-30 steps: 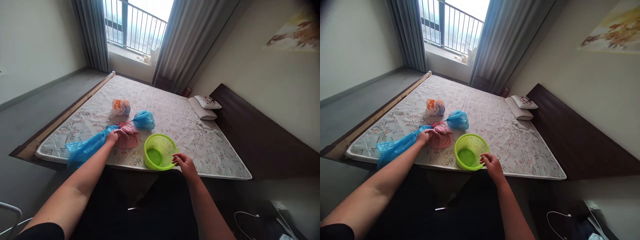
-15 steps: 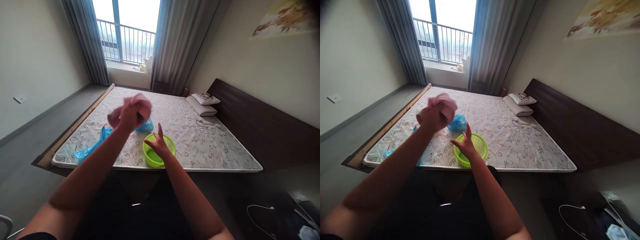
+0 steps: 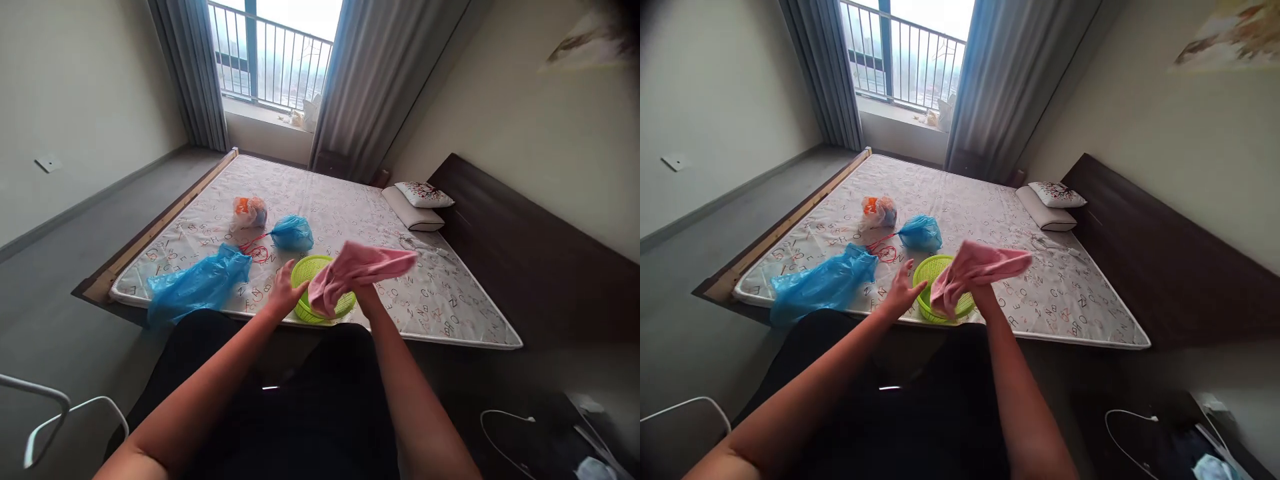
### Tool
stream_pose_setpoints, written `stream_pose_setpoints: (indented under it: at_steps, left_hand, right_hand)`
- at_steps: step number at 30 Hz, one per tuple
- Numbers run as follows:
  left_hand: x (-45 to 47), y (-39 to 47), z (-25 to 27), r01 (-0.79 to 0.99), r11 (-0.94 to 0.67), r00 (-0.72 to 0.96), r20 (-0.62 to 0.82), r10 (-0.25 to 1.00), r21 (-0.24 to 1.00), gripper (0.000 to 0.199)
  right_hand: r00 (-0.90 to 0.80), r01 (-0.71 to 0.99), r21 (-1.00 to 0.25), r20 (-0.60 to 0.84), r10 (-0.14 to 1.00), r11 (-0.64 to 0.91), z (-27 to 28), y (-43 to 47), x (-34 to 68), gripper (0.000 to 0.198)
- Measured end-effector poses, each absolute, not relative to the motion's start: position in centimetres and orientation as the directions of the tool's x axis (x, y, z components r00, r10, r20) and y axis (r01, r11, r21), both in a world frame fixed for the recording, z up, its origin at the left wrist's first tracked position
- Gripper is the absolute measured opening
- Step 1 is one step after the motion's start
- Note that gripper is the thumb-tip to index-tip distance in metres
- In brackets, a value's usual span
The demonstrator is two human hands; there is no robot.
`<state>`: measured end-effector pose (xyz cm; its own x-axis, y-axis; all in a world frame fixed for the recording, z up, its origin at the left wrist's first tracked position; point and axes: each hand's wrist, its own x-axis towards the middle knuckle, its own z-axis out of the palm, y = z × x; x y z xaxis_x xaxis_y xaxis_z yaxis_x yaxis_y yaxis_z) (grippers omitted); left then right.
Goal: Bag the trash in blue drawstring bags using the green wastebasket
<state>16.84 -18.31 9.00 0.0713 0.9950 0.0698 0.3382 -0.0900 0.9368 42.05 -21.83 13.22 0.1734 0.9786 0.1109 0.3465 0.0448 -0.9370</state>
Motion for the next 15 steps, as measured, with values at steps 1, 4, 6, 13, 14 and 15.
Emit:
stream_pose_setpoints:
  at_steps: [1,4,6,13,14,15]
  left_hand:
    - [16.6,-18.2,7.0,0.341,0.036,0.076,-0.066,0.995,0.939,0.091]
    - [16.1,-17.8,2.1,0.303,0.260,0.086,-0.298,0.951,0.917,0.102]
    - [15.9,-17.6,0.2,0.258,0.370,0.119,-0.410,0.904,0.892,0.094]
    - [16.6,-16.6,-1.3,0.161,0.530,0.276,-0.554,0.786,0.833,0.117]
    - [16.9,-16.5,-1.3,0.164,0.538,0.275,-0.562,0.780,0.827,0.120]
    - [17.2,-16.4,-1.3,0.167,0.545,0.269,-0.570,0.777,0.822,0.119]
  right_hand:
    - [0.074,0.434,-0.901,0.049,0.996,0.012,12.8,-22.5,42.8,0.032]
    - [-0.142,0.813,-0.578,-0.074,0.987,0.073,12.1,-23.0,43.9,0.024]
    - [-0.223,0.920,-0.345,-0.075,0.972,0.184,11.4,-22.0,43.0,0.022]
    - [-0.627,0.756,-0.087,-0.380,0.680,0.648,4.2,-14.5,37.6,0.054]
    - [-0.634,0.731,-0.049,-0.418,0.650,0.681,2.9,-13.7,37.1,0.056]
    - [-0.636,0.709,-0.014,-0.445,0.630,0.706,1.7,-13.0,36.7,0.056]
